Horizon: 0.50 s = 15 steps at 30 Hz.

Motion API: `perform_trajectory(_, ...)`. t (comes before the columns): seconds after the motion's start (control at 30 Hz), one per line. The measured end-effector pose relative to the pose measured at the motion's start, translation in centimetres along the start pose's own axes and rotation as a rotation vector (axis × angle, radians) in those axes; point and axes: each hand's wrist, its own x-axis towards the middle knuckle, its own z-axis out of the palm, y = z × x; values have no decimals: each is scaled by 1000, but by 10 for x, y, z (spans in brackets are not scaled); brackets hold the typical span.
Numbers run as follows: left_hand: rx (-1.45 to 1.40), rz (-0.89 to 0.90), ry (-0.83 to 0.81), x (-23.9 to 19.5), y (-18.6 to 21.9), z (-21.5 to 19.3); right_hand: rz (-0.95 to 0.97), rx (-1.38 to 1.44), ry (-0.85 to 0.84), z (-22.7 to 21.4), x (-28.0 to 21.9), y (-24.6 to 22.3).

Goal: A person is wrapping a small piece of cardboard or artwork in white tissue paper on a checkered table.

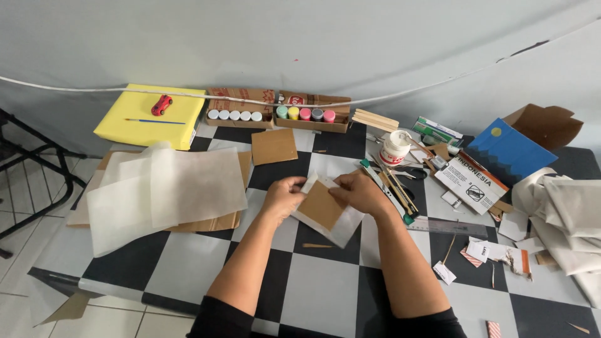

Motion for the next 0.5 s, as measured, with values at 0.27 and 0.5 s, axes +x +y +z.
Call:
perform_trajectory(0.27, -31, 105, 24, 25, 4, -14, -13, 323, -49, 15, 29, 40)
perform_trajectory(0.5, 605, 325, 111, 4, 27, -25, 86, 125, 151, 8, 23, 30)
